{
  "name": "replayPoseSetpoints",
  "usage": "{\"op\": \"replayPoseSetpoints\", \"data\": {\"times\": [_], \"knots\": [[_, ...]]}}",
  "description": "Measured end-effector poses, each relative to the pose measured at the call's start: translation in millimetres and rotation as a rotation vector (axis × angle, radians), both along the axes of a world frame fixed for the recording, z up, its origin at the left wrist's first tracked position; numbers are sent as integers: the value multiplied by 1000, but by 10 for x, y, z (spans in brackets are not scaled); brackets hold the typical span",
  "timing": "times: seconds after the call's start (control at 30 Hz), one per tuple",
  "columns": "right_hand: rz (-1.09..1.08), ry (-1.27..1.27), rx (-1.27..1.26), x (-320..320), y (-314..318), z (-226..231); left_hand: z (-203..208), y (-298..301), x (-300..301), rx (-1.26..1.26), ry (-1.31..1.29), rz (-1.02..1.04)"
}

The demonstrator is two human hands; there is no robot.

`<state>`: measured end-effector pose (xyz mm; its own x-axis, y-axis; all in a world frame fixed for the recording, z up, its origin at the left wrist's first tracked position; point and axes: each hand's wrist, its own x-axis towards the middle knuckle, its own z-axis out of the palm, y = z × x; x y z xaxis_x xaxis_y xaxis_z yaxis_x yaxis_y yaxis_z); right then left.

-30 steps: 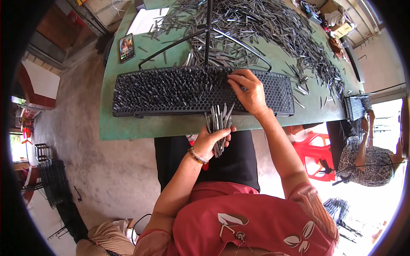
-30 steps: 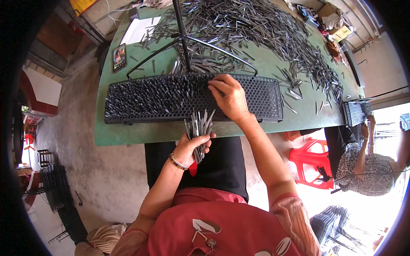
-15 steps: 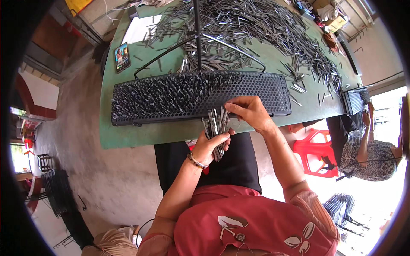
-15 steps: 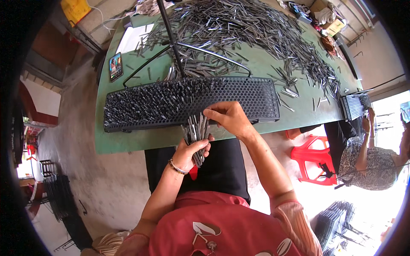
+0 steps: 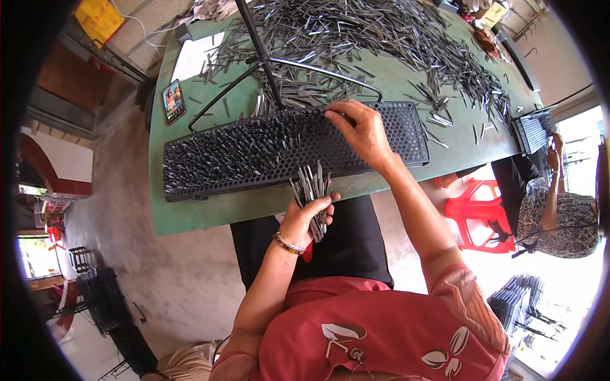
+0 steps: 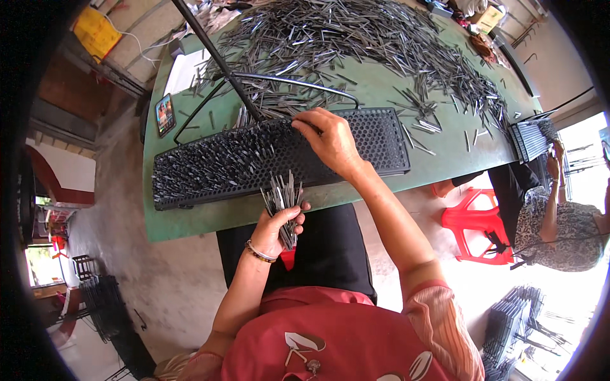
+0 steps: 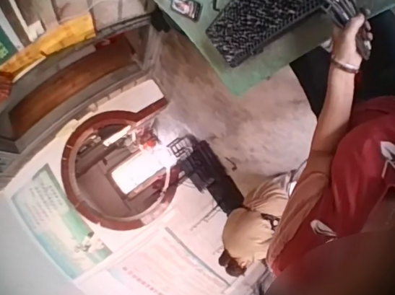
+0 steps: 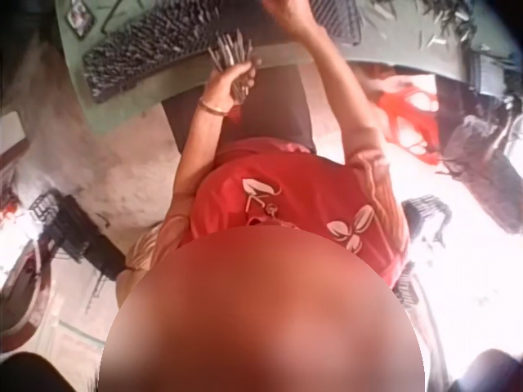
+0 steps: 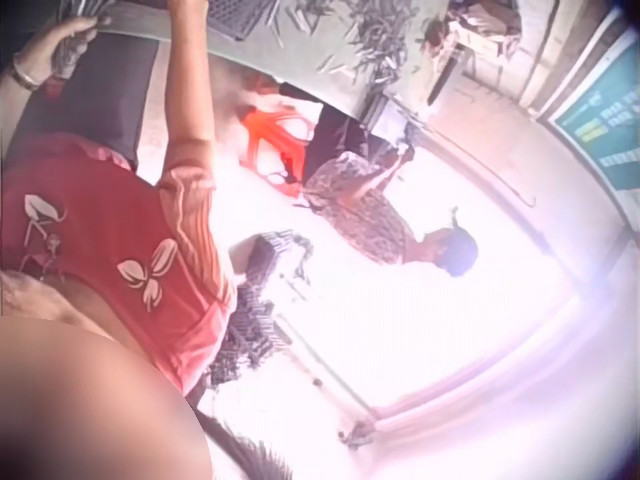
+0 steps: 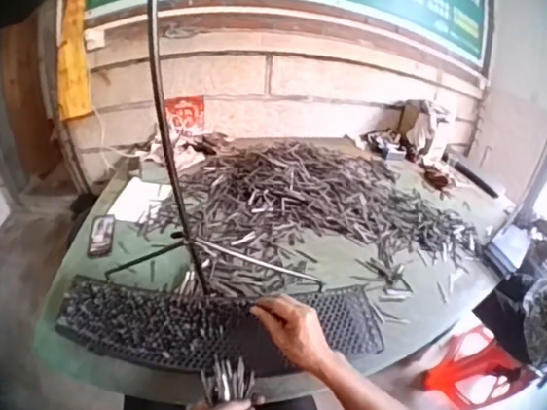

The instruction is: Manually picking metal pins from a pile and inserting them into a perforated template board.

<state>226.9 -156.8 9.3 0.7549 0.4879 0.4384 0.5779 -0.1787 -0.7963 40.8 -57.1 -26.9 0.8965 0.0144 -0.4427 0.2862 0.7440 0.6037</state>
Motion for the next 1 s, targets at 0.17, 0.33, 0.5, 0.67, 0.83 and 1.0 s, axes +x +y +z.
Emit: {"op": "replayPoseSetpoints", "data": {"times": [0.17,0.33,0.5,0.67,0.83,1.0], "knots": [[88,-69,-15,22,21,7,34,-11,4,-11,19,9],[156,-56,-45,23,30,53,33,1,5,-20,34,6],[214,-180,-72,90,16,66,28,-4,5,-21,35,4],[302,-116,-36,115,9,75,37,3,2,-30,32,3],[293,-182,-29,141,-1,44,47,26,9,-48,29,-3],[277,-52,-81,86,1,10,10,53,7,-23,14,-52]]}}
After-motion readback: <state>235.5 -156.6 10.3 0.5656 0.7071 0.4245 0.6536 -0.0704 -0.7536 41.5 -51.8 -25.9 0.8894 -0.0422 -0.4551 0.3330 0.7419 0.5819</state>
